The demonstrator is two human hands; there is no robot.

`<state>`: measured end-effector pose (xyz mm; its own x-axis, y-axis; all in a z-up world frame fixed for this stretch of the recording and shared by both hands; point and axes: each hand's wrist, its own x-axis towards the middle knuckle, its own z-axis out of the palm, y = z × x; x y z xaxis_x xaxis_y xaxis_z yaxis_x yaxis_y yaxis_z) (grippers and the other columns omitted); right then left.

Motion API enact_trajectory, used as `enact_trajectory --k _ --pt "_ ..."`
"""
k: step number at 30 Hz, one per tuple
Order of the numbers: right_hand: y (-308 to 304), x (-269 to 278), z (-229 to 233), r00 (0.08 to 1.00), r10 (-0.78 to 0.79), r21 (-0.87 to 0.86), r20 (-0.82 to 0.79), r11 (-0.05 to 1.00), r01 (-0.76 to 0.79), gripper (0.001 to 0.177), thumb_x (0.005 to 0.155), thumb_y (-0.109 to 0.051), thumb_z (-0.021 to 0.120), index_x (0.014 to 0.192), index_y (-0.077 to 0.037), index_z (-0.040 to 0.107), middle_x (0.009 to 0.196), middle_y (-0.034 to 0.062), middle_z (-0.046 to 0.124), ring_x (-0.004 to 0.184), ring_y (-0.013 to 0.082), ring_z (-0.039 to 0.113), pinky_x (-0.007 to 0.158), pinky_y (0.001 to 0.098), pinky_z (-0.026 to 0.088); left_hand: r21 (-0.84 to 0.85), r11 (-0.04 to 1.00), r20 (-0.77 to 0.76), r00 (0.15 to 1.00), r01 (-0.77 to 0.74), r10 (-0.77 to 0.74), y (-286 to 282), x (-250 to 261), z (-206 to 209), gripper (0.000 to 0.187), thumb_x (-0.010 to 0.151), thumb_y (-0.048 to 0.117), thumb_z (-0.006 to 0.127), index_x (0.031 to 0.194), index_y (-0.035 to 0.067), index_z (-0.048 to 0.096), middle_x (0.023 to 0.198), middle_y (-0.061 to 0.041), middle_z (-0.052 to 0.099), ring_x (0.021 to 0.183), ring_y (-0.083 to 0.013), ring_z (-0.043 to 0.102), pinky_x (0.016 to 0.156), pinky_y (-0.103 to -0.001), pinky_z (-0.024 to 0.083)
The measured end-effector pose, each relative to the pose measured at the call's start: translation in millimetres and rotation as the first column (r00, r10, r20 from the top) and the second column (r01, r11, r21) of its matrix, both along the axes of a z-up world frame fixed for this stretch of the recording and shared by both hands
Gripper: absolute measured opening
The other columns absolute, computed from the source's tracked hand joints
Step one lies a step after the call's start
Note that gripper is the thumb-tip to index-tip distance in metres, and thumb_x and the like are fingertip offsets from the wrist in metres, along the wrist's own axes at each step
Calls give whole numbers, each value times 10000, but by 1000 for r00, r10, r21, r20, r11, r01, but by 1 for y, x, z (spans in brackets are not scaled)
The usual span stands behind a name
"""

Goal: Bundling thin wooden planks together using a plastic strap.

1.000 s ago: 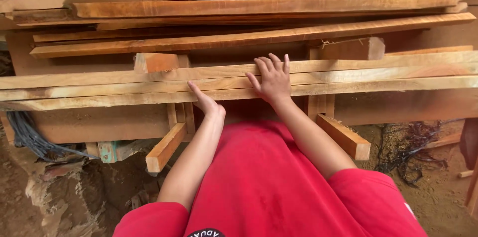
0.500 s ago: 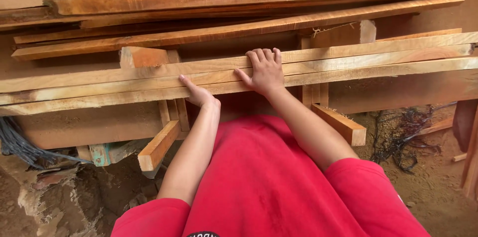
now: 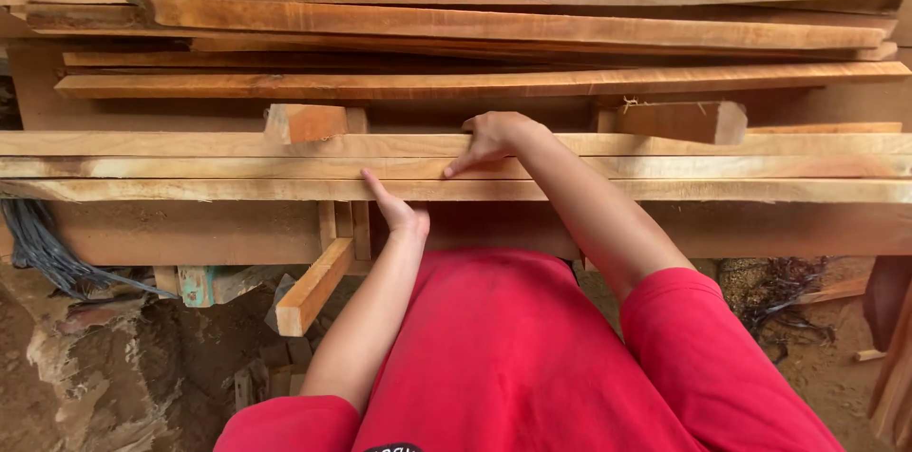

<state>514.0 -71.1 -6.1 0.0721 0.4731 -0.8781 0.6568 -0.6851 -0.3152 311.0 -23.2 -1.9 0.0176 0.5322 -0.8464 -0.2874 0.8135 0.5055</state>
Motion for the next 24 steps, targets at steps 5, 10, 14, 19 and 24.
enact_trajectory --k 5,10,14,19,24 --pt "12 0 -16 996 10 49 -88 999 -5 1094 502 -930 738 1295 -178 691 1216 112 740 1220 300 664 1029 440 547 10 999 -88 996 -33 34 5 -10 -48 923 892 755 674 1588 263 320 1594 -49 376 1476 -237 379 1268 -451 293" --pt "-1 -3 -33 993 -5 47 -116 999 10 1105 482 -925 761 1282 -167 686 1208 110 739 1226 301 659 1036 434 543 22 999 -124 991 -45 47 0 -10 -42 888 886 721 708 1558 235 390 1536 -55 464 1422 -229 461 1229 -431 365" --pt "4 0 -26 993 -3 41 -117 999 8 1104 511 -908 754 1305 -146 665 1236 127 730 1245 307 647 1057 440 531 11 999 -116 993 -34 35 4 -5 -37 911 896 725 679 1580 218 356 1580 -82 424 1460 -241 421 1246 -450 348" --pt "2 0 -12 999 13 80 -41 997 -10 1042 541 -917 723 1311 -216 678 1257 64 727 1229 277 657 1029 419 545 -3 1000 -82 996 15 -15 10 -12 -46 975 868 750 696 1587 198 337 1582 -128 417 1452 -290 432 1230 -503 367" --pt "-16 -13 6 971 36 449 236 882 -142 897 639 -913 653 1221 -232 687 1173 0 729 1153 229 681 970 406 510 -32 990 -50 989 138 -140 13 -19 -25 1052 873 755 670 1611 128 261 1622 -198 354 1482 -349 383 1221 -561 358"
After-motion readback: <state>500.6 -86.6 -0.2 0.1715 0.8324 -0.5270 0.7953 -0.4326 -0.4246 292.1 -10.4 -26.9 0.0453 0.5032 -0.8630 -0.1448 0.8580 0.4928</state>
